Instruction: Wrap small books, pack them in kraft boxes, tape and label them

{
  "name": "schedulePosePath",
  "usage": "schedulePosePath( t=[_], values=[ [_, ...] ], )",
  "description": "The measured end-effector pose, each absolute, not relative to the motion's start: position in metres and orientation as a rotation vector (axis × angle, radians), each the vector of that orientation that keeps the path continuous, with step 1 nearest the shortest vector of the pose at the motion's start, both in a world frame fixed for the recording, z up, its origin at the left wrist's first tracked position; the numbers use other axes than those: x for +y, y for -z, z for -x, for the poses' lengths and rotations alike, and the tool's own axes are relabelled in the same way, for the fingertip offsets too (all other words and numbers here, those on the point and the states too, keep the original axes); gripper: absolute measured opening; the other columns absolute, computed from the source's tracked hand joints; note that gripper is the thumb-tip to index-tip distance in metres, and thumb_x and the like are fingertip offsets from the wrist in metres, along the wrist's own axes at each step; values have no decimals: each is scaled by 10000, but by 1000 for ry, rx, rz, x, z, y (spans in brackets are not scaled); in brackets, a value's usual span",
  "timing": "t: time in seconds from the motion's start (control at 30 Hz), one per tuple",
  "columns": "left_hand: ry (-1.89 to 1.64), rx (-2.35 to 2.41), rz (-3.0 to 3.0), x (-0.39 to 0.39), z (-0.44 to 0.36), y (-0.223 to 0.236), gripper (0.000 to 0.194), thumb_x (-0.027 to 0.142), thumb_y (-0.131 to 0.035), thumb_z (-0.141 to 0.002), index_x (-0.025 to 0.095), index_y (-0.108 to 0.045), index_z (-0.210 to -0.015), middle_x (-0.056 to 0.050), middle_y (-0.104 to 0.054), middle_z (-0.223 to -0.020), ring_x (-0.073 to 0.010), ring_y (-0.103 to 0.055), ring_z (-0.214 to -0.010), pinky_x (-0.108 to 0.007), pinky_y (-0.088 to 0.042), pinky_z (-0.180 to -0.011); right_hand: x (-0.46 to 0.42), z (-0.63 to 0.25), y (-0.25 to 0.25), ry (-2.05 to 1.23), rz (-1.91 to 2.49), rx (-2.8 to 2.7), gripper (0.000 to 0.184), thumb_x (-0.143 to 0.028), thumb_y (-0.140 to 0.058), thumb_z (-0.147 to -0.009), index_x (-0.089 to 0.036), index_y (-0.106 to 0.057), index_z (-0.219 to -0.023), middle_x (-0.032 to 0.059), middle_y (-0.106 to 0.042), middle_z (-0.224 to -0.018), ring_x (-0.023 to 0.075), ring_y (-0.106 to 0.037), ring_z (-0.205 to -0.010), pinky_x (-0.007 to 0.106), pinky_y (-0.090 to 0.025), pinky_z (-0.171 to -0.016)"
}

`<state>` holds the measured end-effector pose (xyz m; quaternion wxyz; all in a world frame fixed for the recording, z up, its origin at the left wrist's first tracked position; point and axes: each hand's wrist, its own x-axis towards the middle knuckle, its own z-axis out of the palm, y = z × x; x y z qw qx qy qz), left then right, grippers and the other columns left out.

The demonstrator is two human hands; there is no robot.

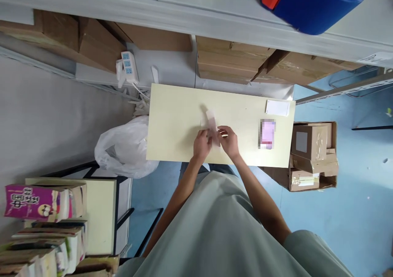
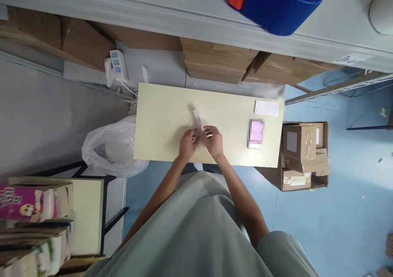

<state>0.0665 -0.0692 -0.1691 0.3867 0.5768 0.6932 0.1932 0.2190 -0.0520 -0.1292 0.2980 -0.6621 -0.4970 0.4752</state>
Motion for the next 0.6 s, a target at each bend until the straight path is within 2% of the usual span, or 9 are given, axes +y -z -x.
schedulePosePath(
  t=[0.07, 0.2, 0.33, 0.4, 0.6],
  values=[
    [-610, 1794, -1379, -73, -49, 168, 298, 175, -546, -1044, 192, -703, -1297, -148, -741, -1261, -231, -765, -1009, -365, -637, -921, -54, -198, 127, -1230, 1779, -1442, 242, -330, -616, -1005, -230, -717, -1201, 97, -758, -1160, 213, -767, -931, 352, -646, -837],
    [-765, 1921, -1297, -84, -21, 167, 278, 258, -521, -1066, 177, -726, -1234, -146, -762, -1191, -224, -759, -1022, -342, -638, -902, -55, -160, 138, -1177, 1845, -1730, 248, -309, -657, -1046, -217, -689, -1274, 101, -729, -1212, 207, -767, -941, 334, -626, -886],
    [-629, 1965, -1287, -91, -10, 177, 340, 129, -535, -956, 172, -748, -1217, -148, -743, -1220, -211, -757, -946, -348, -647, -894, -53, -136, 155, -1116, 1916, -2061, 248, -308, -573, -1120, -207, -659, -1330, 151, -697, -1319, 275, -717, -1212, 353, -611, -952],
    [-553, 1961, -1290, -94, -8, 183, 399, 86, -542, -907, 186, -749, -1233, -138, -736, -1230, -204, -752, -919, -357, -654, -907, -50, -132, 161, -1094, 1950, -2153, 265, -298, -532, -1138, -208, -645, -1360, 170, -680, -1360, 291, -682, -1284, 367, -611, -967],
    [-616, 1938, -1312, -108, -8, 185, 415, 109, -575, -944, 209, -690, -1329, -140, -705, -1272, -203, -747, -916, -358, -665, -878, -53, -165, 161, -1064, 1952, -2065, 337, -218, -504, -1105, -225, -670, -1397, 148, -713, -1315, 273, -741, -1141, 360, -621, -937]
  ],
)
